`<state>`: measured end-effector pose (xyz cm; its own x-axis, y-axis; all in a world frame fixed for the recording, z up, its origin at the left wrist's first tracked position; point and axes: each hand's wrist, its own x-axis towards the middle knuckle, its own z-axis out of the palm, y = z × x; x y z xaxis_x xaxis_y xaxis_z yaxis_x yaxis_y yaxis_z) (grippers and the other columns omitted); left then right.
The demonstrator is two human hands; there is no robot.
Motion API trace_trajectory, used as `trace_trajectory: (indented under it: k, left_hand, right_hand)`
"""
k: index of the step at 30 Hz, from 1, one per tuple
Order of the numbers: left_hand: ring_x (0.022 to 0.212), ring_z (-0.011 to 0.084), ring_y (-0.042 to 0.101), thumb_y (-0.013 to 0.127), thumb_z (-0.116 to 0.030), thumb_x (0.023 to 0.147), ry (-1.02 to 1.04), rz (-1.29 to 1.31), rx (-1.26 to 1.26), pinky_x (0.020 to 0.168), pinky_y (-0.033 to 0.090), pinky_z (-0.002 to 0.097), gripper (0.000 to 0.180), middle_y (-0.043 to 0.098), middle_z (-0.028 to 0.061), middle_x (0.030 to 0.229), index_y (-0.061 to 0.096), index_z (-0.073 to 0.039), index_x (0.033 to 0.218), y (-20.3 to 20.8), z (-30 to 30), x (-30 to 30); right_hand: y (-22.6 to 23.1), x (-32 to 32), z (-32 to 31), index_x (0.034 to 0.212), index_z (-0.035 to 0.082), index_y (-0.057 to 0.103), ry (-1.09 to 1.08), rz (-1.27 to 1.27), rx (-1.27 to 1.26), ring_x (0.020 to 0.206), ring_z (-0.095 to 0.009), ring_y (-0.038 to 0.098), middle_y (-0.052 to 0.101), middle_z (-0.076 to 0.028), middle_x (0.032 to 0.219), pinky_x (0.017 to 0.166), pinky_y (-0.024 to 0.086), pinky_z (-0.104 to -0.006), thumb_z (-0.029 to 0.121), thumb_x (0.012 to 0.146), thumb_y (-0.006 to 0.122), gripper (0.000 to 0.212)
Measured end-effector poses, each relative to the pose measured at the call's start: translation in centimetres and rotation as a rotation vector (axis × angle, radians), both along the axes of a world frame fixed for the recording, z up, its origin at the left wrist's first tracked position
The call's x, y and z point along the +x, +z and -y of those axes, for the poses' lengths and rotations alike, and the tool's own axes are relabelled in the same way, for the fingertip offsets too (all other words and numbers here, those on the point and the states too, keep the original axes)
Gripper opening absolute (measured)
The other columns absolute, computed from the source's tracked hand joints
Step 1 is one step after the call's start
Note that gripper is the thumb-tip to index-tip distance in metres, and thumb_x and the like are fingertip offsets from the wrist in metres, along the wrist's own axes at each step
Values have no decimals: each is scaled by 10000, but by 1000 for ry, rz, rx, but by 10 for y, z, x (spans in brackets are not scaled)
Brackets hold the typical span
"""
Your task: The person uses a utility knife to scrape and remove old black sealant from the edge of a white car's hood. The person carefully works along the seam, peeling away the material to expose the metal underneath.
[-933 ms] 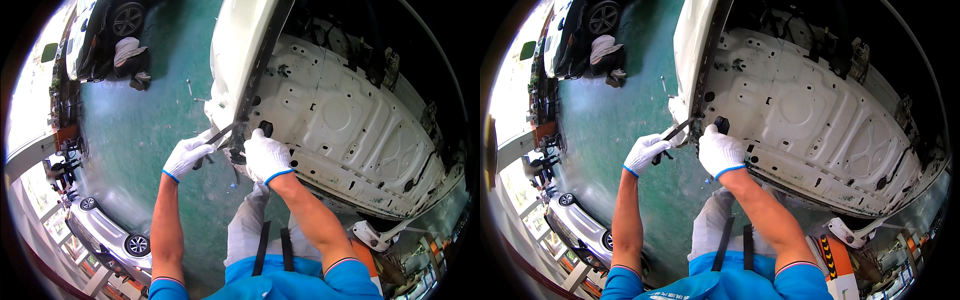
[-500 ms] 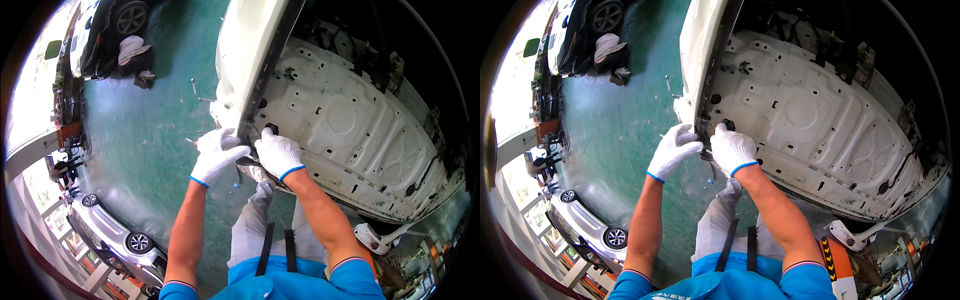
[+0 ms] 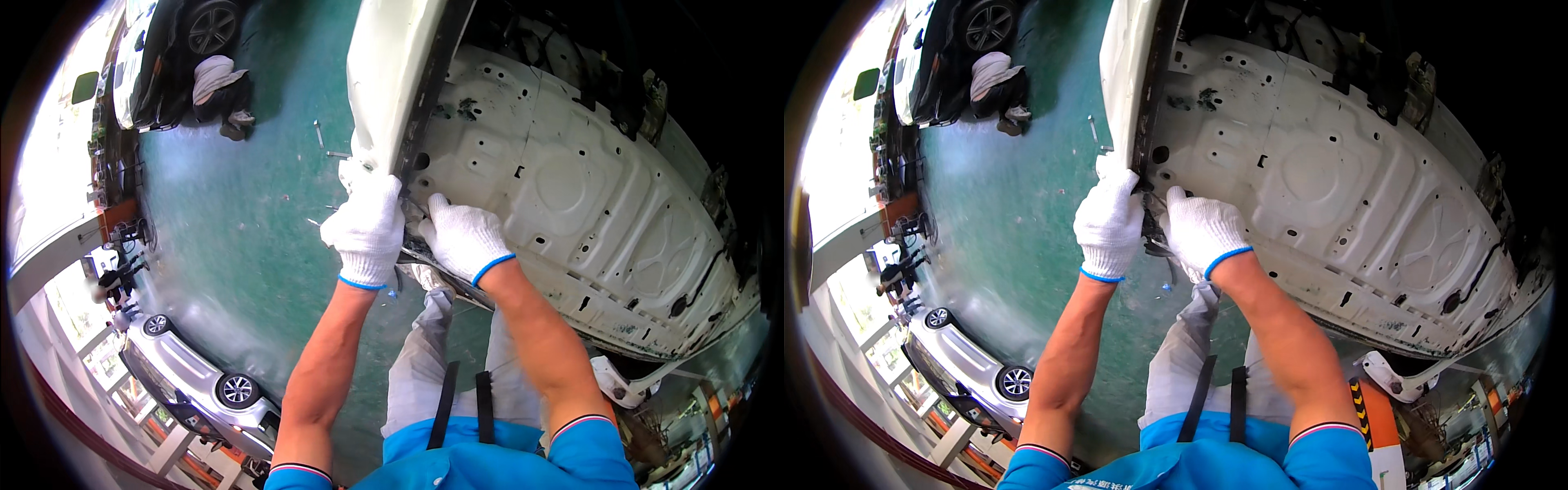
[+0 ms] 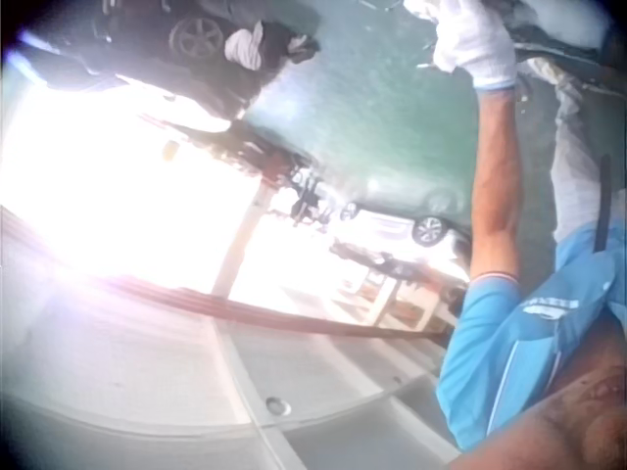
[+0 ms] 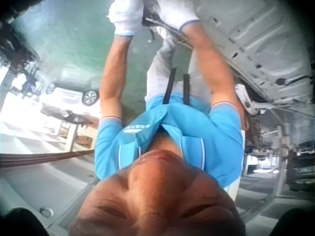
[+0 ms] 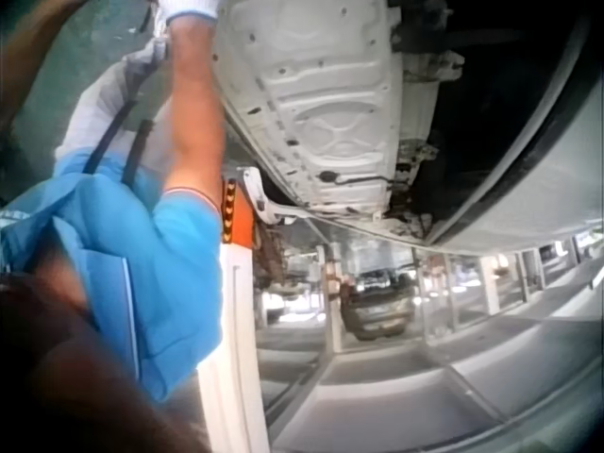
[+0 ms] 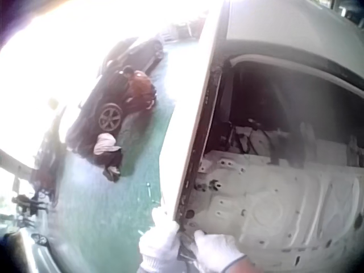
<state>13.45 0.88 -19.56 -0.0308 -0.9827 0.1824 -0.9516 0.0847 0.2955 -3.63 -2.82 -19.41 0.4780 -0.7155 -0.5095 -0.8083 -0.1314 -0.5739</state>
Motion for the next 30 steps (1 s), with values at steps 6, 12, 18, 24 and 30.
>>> trace_trajectory:
  k: [6,12,18,24,30]
  left_hand:
    - [787,290,690,714,22,779,-92,-38,91,679,553,381,392,679,90,924,760,-157,1124,6,0,19]
    - [783,291,686,717,30,805,-185,-82,129,681,549,374,359,668,101,942,756,-135,1121,6,7,28]
    - [810,324,696,701,35,816,-206,-80,146,713,556,385,307,679,124,949,730,-84,1097,14,13,24]
    - [818,265,720,692,7,877,-74,-243,254,737,563,353,261,719,138,943,719,-40,1132,15,10,14]
    - [710,173,677,696,-27,919,240,-626,403,693,549,316,202,731,140,951,723,-17,1119,2,-4,15]
  right_hand:
    - [16,-34,24,1046,42,597,40,6,83,867,-454,697,709,-244,854,784,518,-584,321,988,524,295]
    - [-2,-14,0,1039,17,624,45,-34,9,801,-397,735,731,-199,812,699,559,-517,215,938,562,231]
    - [0,3,-40,957,22,640,-34,-40,-299,611,-289,732,701,-137,695,485,549,-444,151,860,623,163]
    - [0,7,-41,981,22,637,-14,-89,-323,596,-258,725,697,-102,717,466,541,-427,175,863,635,194]
    - [6,22,-52,1075,-11,622,-43,-112,-267,622,-242,726,705,-107,765,473,542,-425,187,868,621,286]
